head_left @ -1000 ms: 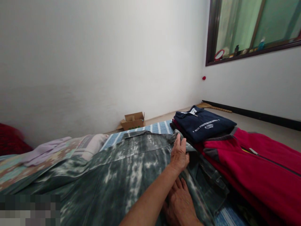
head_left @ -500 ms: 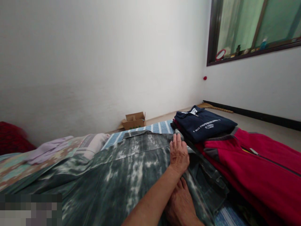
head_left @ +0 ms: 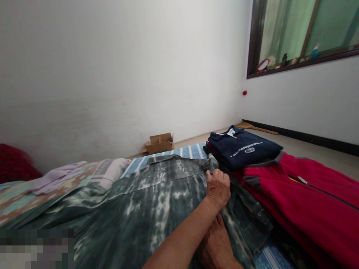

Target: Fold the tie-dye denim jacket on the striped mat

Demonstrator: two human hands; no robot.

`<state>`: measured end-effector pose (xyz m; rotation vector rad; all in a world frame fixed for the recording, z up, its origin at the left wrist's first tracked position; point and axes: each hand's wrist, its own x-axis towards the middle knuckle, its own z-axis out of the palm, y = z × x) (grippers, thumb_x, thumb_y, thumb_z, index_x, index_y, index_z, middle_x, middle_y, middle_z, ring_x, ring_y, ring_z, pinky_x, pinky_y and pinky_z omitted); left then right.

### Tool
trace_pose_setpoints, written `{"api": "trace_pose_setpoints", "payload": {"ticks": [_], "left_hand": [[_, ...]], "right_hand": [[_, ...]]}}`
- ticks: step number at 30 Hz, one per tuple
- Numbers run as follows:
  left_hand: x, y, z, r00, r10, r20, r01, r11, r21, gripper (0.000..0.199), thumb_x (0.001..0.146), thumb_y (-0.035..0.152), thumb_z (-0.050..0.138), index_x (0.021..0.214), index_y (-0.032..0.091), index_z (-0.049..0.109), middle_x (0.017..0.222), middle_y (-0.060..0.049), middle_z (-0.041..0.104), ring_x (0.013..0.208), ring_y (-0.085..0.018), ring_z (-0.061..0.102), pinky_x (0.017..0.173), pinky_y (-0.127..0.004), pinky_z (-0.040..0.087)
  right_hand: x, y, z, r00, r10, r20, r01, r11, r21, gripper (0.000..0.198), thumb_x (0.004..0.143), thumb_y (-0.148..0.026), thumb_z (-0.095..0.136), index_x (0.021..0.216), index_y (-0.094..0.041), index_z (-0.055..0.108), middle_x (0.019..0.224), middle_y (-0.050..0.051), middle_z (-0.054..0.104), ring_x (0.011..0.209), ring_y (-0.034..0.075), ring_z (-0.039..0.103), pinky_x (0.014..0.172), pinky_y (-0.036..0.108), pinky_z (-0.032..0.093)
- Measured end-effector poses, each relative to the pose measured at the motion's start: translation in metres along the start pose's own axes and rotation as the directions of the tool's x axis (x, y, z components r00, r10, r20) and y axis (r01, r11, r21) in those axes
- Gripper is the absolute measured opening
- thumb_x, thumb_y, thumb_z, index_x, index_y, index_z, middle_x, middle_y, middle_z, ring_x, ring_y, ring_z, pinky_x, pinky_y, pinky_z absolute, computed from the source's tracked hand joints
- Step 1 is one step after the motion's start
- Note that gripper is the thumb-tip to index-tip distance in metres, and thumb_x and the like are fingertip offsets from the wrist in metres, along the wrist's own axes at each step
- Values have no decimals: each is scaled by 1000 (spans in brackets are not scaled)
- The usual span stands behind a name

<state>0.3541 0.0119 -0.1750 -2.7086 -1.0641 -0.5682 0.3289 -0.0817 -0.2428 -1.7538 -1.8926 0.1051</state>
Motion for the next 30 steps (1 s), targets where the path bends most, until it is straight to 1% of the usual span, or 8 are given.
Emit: {"api": "trace_pose_setpoints", "payload": {"ticks": [3, 7, 11, 17, 20, 26, 28, 30], "left_hand": [[3, -5, -3, 997, -78, -26, 75, 994, -82, 8, 82, 19, 48, 84, 17, 55, 94, -8, 60, 98, -24, 50, 89, -44, 38], [9, -14, -1, 973, -228, -46, 203, 931, -304, 6, 78, 17, 50, 72, 18, 52, 79, -4, 59, 86, -20, 53, 78, -32, 40], [14, -22, 6, 921, -386, -48, 296, 775, -558, 13, 73, 15, 51, 62, 20, 46, 64, 1, 51, 69, -15, 51, 66, -25, 37], [21, -26, 4, 874, -485, -18, 300, 569, -766, 17, 72, 22, 50, 56, 19, 45, 53, 6, 43, 56, -10, 42, 58, -23, 32], [25, -26, -1, 837, -547, 28, 301, 416, -858, 16, 70, 25, 51, 56, 18, 50, 52, 6, 43, 56, -9, 41, 56, -22, 32], [25, -30, 2, 688, -666, 287, 243, -161, -957, 18, 64, 33, 57, 60, 18, 50, 51, 7, 48, 51, -9, 44, 51, -20, 34], [23, -33, 6, 674, -666, 318, 243, -206, -948, 20, 65, 34, 57, 60, 18, 47, 52, 6, 50, 49, -9, 46, 51, -21, 35], [21, -37, 8, 676, -679, 286, 275, -128, -953, 20, 65, 33, 57, 58, 17, 47, 52, 6, 49, 50, -9, 46, 51, -21, 36]], "right_hand": [[0, -4, -4, 997, 5, 83, -8, 999, 41, 47, 85, -30, 46, 131, -27, 48, 130, 6, 54, 126, 30, 39, 107, 49, 21], [0, -5, -6, 989, 54, 137, -63, 996, 67, 53, 82, -31, 48, 135, -31, 42, 136, 3, 48, 128, 31, 35, 106, 51, 22], [1, -4, -9, 980, 66, 185, -83, 993, 85, 61, 80, -31, 49, 139, -29, 35, 142, 2, 40, 132, 30, 27, 107, 50, 21], [1, -5, -12, 971, 83, 223, -107, 989, 98, 57, 83, -39, 45, 139, -27, 37, 144, 2, 36, 132, 31, 27, 108, 49, 19], [1, -4, -10, 974, 89, 211, -110, 990, 91, 59, 82, -38, 48, 139, -27, 36, 144, 3, 37, 132, 31, 28, 108, 49, 19], [1, -4, -7, 973, 104, 205, -124, 988, 90, 61, 80, -37, 50, 139, -26, 36, 143, 5, 38, 132, 32, 27, 107, 50, 20], [1, -5, -7, 974, 108, 200, -128, 988, 90, 61, 81, -37, 49, 139, -25, 36, 143, 6, 38, 133, 32, 26, 106, 50, 20], [1, -5, -7, 977, 105, 187, -123, 989, 84, 61, 81, -37, 49, 139, -24, 37, 143, 7, 38, 133, 32, 26, 106, 49, 20]]}}
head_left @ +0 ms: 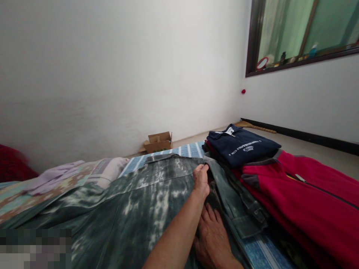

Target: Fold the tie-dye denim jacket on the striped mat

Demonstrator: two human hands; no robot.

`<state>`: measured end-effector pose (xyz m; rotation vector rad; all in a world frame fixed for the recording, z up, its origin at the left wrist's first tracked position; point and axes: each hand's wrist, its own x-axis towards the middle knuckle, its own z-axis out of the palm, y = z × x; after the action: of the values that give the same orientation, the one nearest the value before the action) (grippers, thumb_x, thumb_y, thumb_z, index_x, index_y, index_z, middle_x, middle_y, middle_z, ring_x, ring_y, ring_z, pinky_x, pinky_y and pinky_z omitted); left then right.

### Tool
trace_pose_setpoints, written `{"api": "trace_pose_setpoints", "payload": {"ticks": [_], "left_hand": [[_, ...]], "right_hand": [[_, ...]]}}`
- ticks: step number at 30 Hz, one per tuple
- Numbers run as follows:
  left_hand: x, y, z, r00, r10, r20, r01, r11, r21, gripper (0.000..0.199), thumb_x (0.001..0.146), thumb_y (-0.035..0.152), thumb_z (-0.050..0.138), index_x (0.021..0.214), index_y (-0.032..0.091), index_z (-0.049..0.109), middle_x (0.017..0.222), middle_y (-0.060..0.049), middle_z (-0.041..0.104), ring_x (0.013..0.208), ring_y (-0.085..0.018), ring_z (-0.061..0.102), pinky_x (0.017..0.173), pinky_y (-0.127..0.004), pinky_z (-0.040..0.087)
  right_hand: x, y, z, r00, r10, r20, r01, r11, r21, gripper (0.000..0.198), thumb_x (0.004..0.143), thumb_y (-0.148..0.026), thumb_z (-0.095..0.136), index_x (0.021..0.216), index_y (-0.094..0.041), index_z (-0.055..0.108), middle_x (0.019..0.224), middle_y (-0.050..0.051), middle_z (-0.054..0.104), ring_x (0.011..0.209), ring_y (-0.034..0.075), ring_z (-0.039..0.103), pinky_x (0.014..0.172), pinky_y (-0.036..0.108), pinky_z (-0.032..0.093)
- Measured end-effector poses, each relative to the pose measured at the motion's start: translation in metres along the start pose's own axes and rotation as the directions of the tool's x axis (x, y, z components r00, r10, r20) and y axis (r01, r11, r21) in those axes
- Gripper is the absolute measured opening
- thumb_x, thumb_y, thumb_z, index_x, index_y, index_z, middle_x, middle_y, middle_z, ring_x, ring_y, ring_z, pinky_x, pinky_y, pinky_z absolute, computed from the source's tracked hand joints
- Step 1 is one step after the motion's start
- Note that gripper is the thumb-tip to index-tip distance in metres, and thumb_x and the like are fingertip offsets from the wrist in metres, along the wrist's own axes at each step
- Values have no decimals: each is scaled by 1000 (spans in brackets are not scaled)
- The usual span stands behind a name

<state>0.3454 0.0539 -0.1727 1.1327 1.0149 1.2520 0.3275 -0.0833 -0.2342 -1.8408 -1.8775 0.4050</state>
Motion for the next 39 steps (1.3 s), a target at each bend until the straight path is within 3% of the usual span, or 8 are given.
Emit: {"api": "trace_pose_setpoints", "payload": {"ticks": [4, 10, 14, 18, 25, 30, 36, 39], "left_hand": [[-1, 4, -5, 972, 223, 73, -234, 890, 391, 9, 69, 23, 56, 63, 17, 57, 60, 3, 54, 61, -12, 52, 62, -23, 41], [-25, 23, -5, 749, 484, 452, -619, 268, 738, 47, 72, 9, 50, 118, 18, 53, 116, -10, 58, 114, -23, 47, 98, -40, 35], [-36, 27, -2, 610, 392, 689, -725, -74, 684, 49, 74, 7, 46, 120, 22, 50, 136, -13, 43, 132, -27, 26, 105, -54, 21], [-35, 23, -2, 635, 207, 744, -722, -183, 667, 27, 72, 7, 47, 94, 16, 60, 136, -17, 40, 133, -31, 24, 103, -59, 20], [-33, 14, -11, 807, 142, 573, -574, -41, 818, 22, 72, 12, 46, 90, 17, 57, 100, -11, 59, 98, -25, 54, 82, -39, 45], [-33, 7, -16, 855, 114, 505, -515, 90, 852, 23, 74, 11, 42, 90, 16, 58, 94, -9, 62, 86, -21, 60, 75, -31, 46], [-21, 7, -19, 963, 142, 228, -257, 730, 633, 17, 68, 9, 48, 62, 18, 60, 69, -6, 64, 77, -21, 60, 77, -32, 43], [-9, 6, -27, 985, 107, 136, -162, 847, 506, 24, 75, 13, 43, 60, 19, 62, 63, -3, 63, 66, -18, 58, 65, -28, 44]], "right_hand": [[1, 0, 1, 1000, 2, -14, -2, 1000, -19, 61, 80, -39, 51, 137, -22, 41, 142, 9, 39, 132, 32, 29, 106, 49, 20], [0, 3, 2, 999, -30, -10, 30, 999, 9, 62, 79, -45, 53, 138, -27, 39, 143, 4, 37, 132, 32, 27, 106, 50, 20], [-3, 6, 3, 997, -52, -48, 54, 998, 24, 65, 81, -53, 51, 139, -28, 37, 143, 4, 38, 133, 31, 26, 107, 50, 19], [-3, 5, 3, 996, -74, -58, 75, 997, 15, 56, 84, -51, 46, 136, -31, 41, 140, 3, 43, 131, 29, 30, 107, 48, 20], [-3, -2, -2, 998, -16, -57, 15, 999, -29, 60, 83, -48, 47, 138, -24, 39, 143, 5, 37, 132, 32, 28, 105, 50, 23], [-6, -4, -3, 998, -14, -69, 11, 999, -43, 60, 80, -37, 50, 137, -23, 40, 143, 4, 38, 132, 30, 29, 106, 48, 22], [-6, 0, 1, 997, -19, -72, 14, 997, -74, 61, 79, -38, 52, 136, -20, 42, 142, 7, 39, 131, 29, 31, 107, 42, 23], [-8, -1, 2, 996, -15, -89, 8, 996, -86, 56, 80, -39, 52, 132, -18, 48, 138, 10, 43, 129, 29, 34, 106, 42, 23]]}}
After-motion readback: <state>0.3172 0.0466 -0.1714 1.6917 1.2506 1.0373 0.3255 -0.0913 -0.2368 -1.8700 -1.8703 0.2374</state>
